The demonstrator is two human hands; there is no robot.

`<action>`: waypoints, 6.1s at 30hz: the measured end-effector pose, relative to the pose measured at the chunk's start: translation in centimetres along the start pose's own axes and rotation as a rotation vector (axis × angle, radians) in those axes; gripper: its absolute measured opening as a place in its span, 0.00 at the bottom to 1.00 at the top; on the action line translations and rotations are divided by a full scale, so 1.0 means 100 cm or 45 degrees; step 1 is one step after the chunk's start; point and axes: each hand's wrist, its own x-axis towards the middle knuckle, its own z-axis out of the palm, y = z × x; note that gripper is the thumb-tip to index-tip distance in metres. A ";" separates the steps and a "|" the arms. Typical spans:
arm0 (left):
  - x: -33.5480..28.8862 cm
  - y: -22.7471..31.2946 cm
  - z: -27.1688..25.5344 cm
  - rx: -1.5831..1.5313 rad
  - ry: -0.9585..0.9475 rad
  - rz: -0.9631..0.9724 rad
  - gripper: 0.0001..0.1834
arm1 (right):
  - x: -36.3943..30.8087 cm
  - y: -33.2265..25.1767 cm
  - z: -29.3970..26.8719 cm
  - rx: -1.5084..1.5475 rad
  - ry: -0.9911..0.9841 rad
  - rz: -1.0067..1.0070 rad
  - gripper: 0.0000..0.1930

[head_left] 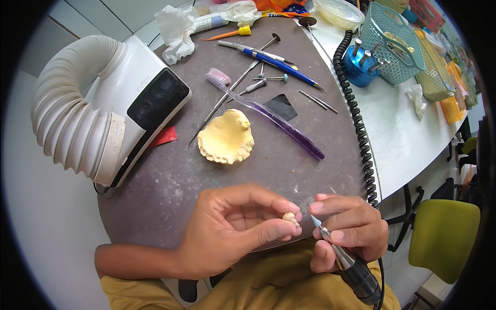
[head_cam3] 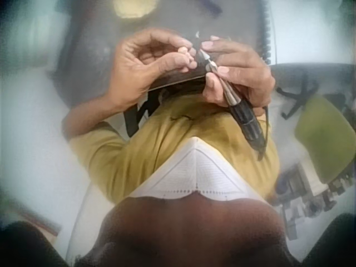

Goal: The person uses a rotary handpiece to grind and shape a small, yellowish dental prosthesis. They hold the object with their left hand while operating the tool with their right, frequently rotating the piece to access different surfaces. The person periodically places the prosthesis into a larger yellow mold to check the fit and alignment.

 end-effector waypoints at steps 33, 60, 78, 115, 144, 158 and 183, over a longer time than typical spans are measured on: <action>0.003 -0.014 -0.005 0.038 -0.089 0.300 0.10 | 0.009 -0.004 0.006 -0.076 -0.057 -0.050 0.12; 0.003 -0.008 0.001 0.146 -0.007 0.256 0.09 | 0.006 -0.007 -0.002 -0.053 -0.084 0.064 0.17; 0.002 -0.005 -0.003 0.146 -0.077 0.149 0.09 | 0.008 -0.003 0.001 -0.101 -0.133 -0.016 0.12; 0.002 -0.005 -0.003 0.145 -0.103 0.136 0.10 | 0.006 -0.004 0.002 -0.141 -0.143 -0.034 0.13; 0.002 -0.004 0.000 0.093 -0.058 0.056 0.16 | 0.008 -0.004 0.004 -0.178 -0.143 0.006 0.14; 0.002 -0.004 -0.001 0.070 -0.065 0.043 0.15 | 0.009 -0.007 0.001 -0.187 -0.227 0.011 0.13; 0.003 -0.006 -0.002 0.054 -0.077 0.078 0.12 | 0.009 -0.007 0.002 -0.184 -0.187 0.023 0.14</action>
